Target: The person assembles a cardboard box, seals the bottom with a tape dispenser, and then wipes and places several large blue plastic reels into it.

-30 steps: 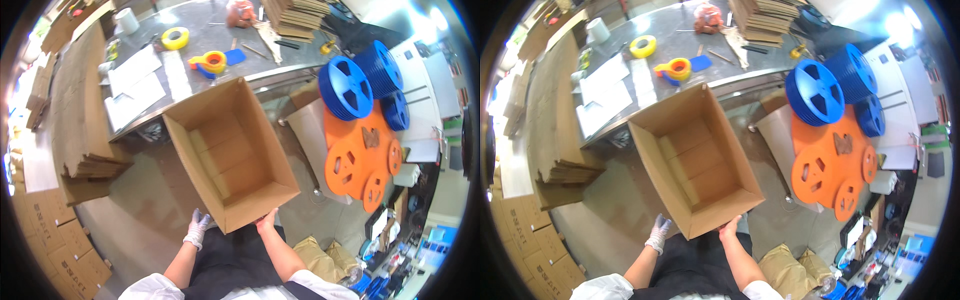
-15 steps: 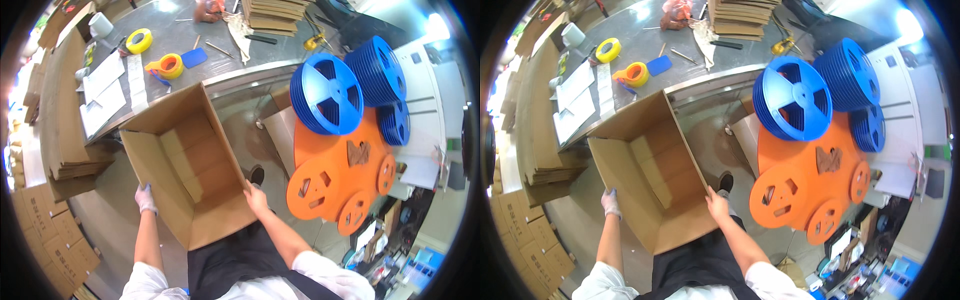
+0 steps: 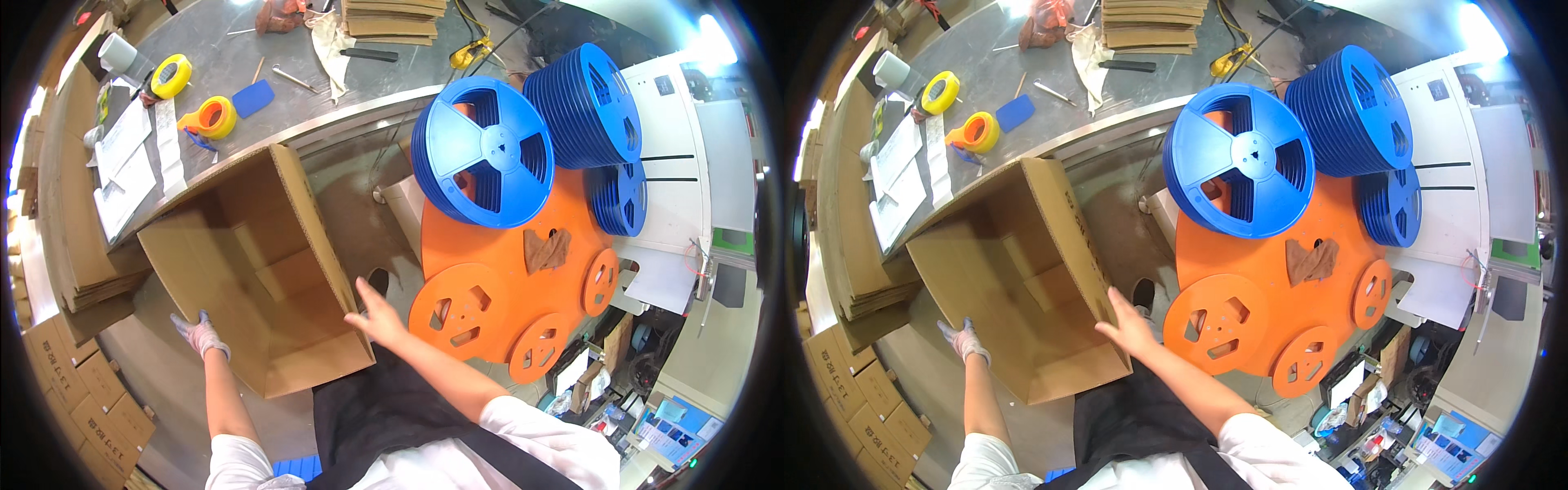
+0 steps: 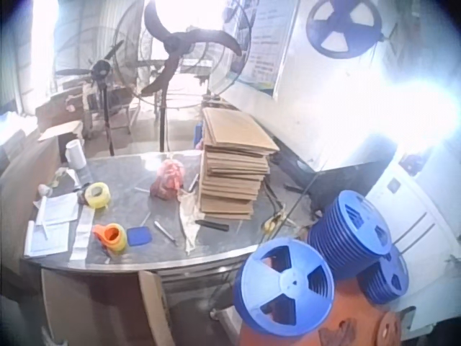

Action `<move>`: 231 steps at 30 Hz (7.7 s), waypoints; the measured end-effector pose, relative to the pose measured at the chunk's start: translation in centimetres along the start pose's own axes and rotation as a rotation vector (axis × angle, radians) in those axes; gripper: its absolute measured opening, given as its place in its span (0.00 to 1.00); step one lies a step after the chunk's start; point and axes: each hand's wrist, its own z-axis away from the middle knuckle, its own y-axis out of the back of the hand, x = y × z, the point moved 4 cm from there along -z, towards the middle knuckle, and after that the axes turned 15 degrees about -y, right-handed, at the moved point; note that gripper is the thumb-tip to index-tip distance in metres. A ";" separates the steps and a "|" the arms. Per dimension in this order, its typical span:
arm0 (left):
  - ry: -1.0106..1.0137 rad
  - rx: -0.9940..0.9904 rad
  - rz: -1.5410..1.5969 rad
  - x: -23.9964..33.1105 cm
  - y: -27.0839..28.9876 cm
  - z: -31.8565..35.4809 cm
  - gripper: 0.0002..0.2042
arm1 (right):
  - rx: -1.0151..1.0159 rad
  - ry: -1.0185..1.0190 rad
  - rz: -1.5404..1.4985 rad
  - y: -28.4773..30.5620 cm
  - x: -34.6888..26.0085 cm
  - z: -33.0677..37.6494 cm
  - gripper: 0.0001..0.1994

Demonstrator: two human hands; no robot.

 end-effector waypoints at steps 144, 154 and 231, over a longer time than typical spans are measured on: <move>0.106 -0.905 1.976 5.8 28.7 14.6 0.11 | 0.129 -0.350 -1.155 14.7 -21.9 25.0 0.13; 0.236 -0.744 2.153 2.4 27.9 13.7 0.11 | 0.130 -0.215 -1.334 15.0 -19.5 26.5 0.19; 0.294 -0.956 2.025 4.8 23.6 14.6 0.20 | 0.119 0.194 -1.367 19.8 -21.4 29.2 0.24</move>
